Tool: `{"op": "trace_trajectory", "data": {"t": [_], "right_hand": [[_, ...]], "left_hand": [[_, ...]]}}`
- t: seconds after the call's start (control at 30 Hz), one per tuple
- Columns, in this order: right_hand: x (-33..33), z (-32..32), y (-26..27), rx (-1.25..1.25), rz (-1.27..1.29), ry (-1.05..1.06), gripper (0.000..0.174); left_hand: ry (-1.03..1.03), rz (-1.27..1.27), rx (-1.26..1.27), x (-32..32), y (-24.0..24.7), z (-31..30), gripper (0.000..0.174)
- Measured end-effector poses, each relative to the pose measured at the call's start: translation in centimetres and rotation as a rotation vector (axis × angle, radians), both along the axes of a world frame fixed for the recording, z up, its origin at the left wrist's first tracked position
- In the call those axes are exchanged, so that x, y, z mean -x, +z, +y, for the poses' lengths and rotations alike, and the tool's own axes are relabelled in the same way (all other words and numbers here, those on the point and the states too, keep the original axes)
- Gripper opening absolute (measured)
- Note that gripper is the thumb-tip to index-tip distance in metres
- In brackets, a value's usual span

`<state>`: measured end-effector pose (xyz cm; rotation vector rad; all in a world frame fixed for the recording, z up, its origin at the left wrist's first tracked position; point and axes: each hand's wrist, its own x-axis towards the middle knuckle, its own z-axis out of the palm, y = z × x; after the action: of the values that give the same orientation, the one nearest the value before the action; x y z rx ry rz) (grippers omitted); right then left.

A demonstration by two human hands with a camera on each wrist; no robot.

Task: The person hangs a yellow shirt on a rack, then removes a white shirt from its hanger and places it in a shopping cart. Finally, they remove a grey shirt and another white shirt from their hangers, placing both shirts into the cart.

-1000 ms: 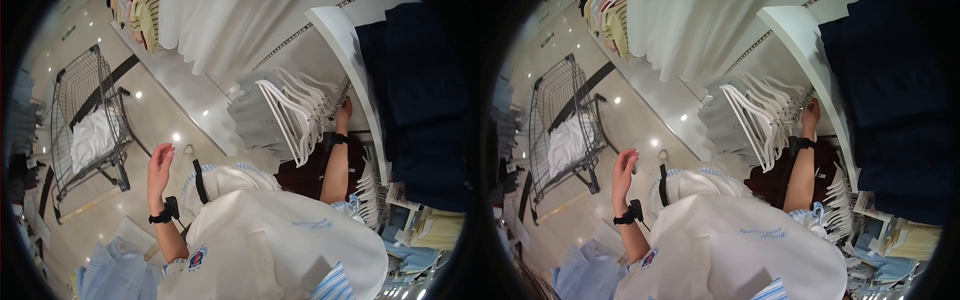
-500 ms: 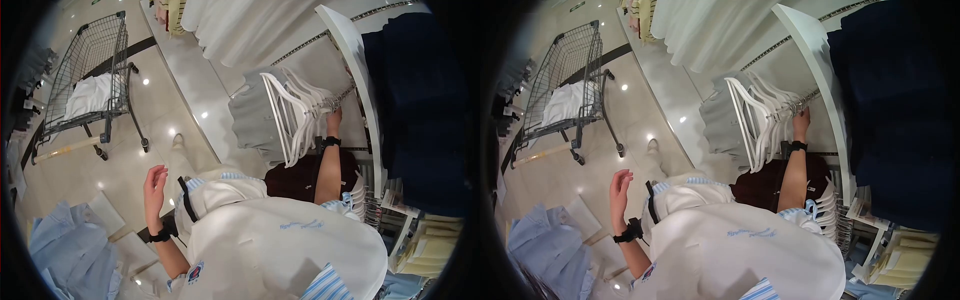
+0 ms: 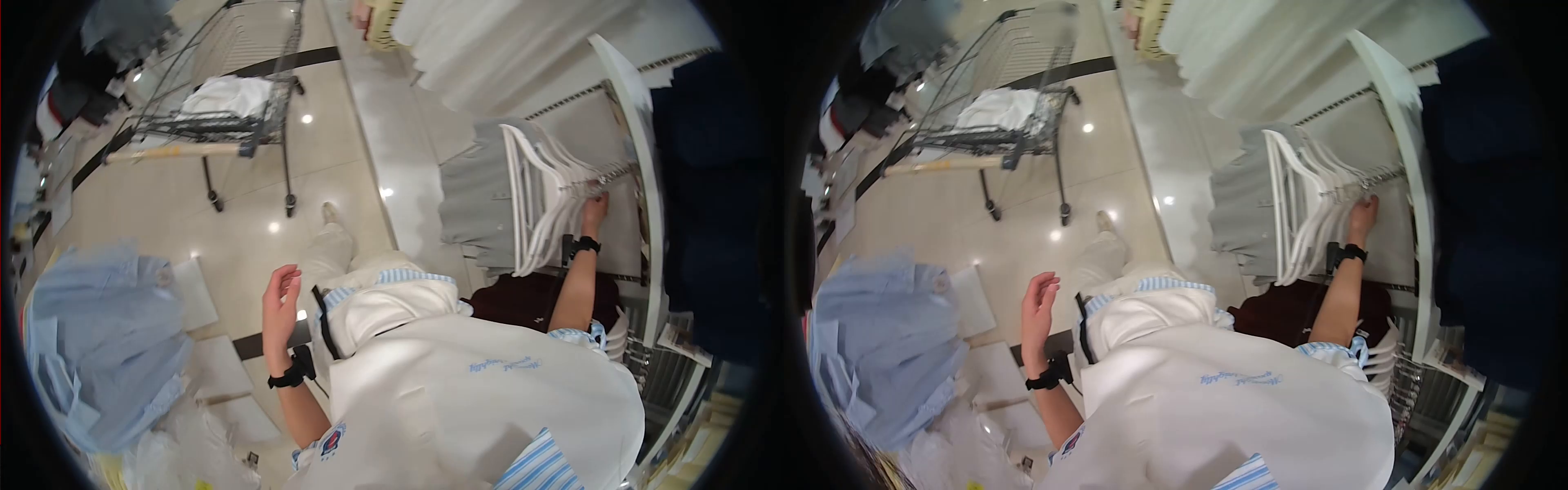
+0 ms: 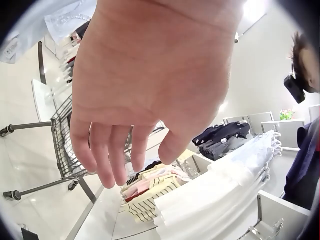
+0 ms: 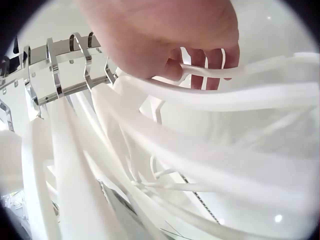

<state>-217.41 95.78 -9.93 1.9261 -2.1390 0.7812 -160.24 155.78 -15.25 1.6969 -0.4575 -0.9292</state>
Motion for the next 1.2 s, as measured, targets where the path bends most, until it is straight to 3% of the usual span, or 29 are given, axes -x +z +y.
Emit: {"op": "trace_trajectory", "data": {"t": [0.07,0.2,0.27,0.3,0.37,0.4,0.47,0.53,0.6,0.67,0.73,0.77,0.97,1.13,1.2], "right_hand": [[-1.4,0.0,0.5,-0.110,-0.170,-0.029,0.062],[2.6,-3.3,-3.0,0.058,-0.141,0.068,0.058],[0.0,-1.2,-1.5,0.230,-0.184,0.129,0.052],[-1.9,3.3,-0.4,0.216,-0.206,0.140,0.052],[-11.6,7.9,4.6,0.189,-0.429,0.227,0.053],[-12.8,8.9,4.5,0.177,-0.444,0.232,0.053],[-14.5,10.5,4.2,0.319,-0.415,0.289,0.036],[-15.7,12.0,5.1,0.309,-0.389,0.297,0.044],[-15.6,13.4,6.2,0.171,-0.382,0.239,0.055],[-10.1,10.3,1.6,0.263,-0.317,0.181,0.055],[-10.5,10.9,2.0,0.366,-0.248,0.118,0.056],[-10.5,11.7,2.3,0.293,-0.298,0.069,0.056],[-17.2,22.7,2.5,0.208,-0.231,-0.075,0.053],[-27.8,34.5,1.3,0.184,-0.029,-0.004,0.043],[-28.8,38.9,-0.8,0.123,0.039,0.088,0.037]], "left_hand": [[0.038,0.020,0.026,-0.2,0.1,1.6,0.031],[0.089,0.000,-0.030,-0.8,-0.2,4.6,0.031],[0.100,0.007,-0.018,-1.3,-0.1,5.6,0.031],[0.100,0.017,-0.018,-1.5,0.2,6.0,0.031],[0.096,0.001,-0.061,-2.2,1.1,6.4,0.031],[0.078,0.004,-0.089,-2.6,1.6,6.6,0.031],[0.068,0.006,-0.107,-3.6,2.5,6.7,0.031],[0.041,0.028,-0.119,-4.7,3.6,6.5,0.032],[0.012,0.021,-0.100,-6.3,3.2,6.5,0.032],[-0.031,0.031,-0.086,-8.3,3.4,6.3,0.033],[-0.062,0.035,-0.071,-10.8,3.1,6.3,0.033],[-0.083,0.034,-0.064,-12.4,2.9,6.3,0.033],[-0.225,-0.024,-0.005,-24.2,3.5,6.3,0.031],[-0.243,-0.051,-0.008,-33.7,2.9,8.5,0.030],[-0.271,-0.017,-0.033,-36.8,2.2,9.0,0.030]]}}
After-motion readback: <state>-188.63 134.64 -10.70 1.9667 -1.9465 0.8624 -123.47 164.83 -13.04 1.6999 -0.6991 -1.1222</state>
